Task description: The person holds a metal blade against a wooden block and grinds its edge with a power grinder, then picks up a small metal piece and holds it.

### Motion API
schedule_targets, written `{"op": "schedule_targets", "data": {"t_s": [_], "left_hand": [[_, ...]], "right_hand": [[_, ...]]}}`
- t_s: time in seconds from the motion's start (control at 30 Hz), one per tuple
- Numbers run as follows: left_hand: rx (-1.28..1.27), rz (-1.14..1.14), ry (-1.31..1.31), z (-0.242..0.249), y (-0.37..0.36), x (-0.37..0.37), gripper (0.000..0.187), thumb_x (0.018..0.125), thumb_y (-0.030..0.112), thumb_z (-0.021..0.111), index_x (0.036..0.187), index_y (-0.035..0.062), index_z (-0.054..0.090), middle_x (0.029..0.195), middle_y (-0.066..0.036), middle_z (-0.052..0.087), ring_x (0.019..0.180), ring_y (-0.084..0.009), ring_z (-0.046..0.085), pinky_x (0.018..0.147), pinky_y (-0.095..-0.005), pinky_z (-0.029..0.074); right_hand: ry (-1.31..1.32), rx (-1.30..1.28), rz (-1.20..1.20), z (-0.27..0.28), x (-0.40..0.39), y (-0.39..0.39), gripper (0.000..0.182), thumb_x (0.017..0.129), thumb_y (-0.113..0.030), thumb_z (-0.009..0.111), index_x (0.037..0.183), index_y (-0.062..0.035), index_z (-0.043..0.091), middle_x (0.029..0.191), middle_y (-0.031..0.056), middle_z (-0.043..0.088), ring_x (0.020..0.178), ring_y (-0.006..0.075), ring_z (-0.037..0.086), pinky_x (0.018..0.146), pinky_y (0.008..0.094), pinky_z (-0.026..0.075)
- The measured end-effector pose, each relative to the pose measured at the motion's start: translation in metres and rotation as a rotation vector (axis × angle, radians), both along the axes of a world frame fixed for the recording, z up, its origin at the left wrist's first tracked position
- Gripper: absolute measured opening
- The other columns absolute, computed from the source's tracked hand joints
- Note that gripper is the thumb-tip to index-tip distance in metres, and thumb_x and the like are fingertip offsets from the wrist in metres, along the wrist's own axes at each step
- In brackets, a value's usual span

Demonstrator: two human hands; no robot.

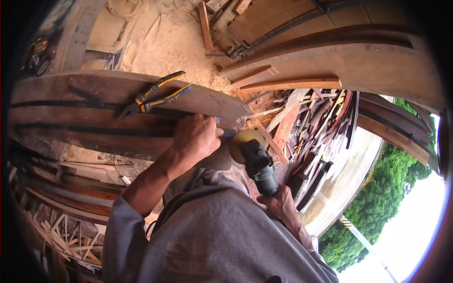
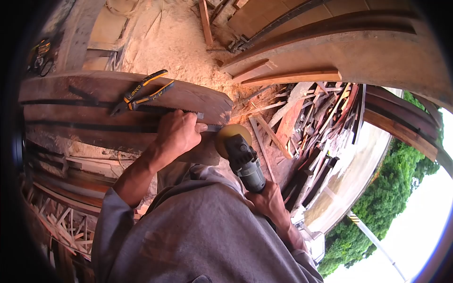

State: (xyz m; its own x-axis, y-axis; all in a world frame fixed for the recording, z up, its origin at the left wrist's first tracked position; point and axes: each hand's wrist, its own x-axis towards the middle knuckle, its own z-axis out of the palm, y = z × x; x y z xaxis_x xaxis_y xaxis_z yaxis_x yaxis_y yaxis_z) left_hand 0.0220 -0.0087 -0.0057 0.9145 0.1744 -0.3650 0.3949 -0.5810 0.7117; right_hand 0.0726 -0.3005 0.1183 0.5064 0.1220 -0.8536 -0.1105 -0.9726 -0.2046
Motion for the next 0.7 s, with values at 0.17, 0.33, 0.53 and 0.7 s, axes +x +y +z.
{"op": "schedule_targets", "data": {"t_s": [0.17, 0.33, 0.53, 0.7], "left_hand": [[0.014, -0.028, 0.061, 0.000, -0.001, 0.001, 0.023, 0.083, 0.023, 0.072, 0.085, 0.0008, 0.070, 0.078, -0.025, 0.069, 0.073, -0.0413, 0.070, 0.067, -0.0493, 0.058], [0.011, 0.014, 0.039, -0.001, 0.004, 0.002, 0.029, 0.087, 0.028, 0.074, 0.081, -0.0004, 0.074, 0.076, -0.027, 0.069, 0.077, -0.0439, 0.071, 0.072, -0.0497, 0.057], [-0.002, 0.017, 0.118, 0.005, 0.002, -0.003, 0.032, 0.087, 0.029, 0.075, 0.075, -0.0009, 0.072, 0.075, -0.027, 0.068, 0.075, -0.0442, 0.070, 0.071, -0.0490, 0.057], [0.024, 0.024, -0.002, -0.006, 0.000, -0.007, 0.033, 0.087, 0.030, 0.075, 0.075, -0.0003, 0.072, 0.074, -0.027, 0.067, 0.075, -0.0445, 0.070, 0.070, -0.0498, 0.056]], "right_hand": [[-0.031, 0.031, 0.009, 0.018, -0.002, -0.006, 0.031, 0.073, -0.019, 0.078, 0.086, 0.0067, 0.067, 0.068, 0.0181, 0.067, 0.060, 0.0239, 0.065, 0.063, 0.0414, 0.053], [-0.140, 0.021, -0.007, 0.000, 0.007, 0.011, 0.033, 0.073, -0.015, 0.076, 0.097, 0.0043, 0.067, 0.088, 0.0126, 0.073, 0.081, 0.0203, 0.071, 0.075, 0.0374, 0.055], [-0.779, 0.439, 0.813, -0.235, -0.013, -0.080, 0.051, 0.084, -0.014, 0.056, 0.134, -0.0066, 0.063, 0.123, 0.0136, 0.069, 0.104, 0.0315, 0.069, 0.092, 0.0399, 0.056], [-0.706, 0.365, 0.841, -0.212, -0.030, -0.053, 0.050, 0.086, -0.016, 0.057, 0.134, -0.0073, 0.062, 0.122, 0.0136, 0.068, 0.104, 0.0294, 0.069, 0.091, 0.0390, 0.056]]}}
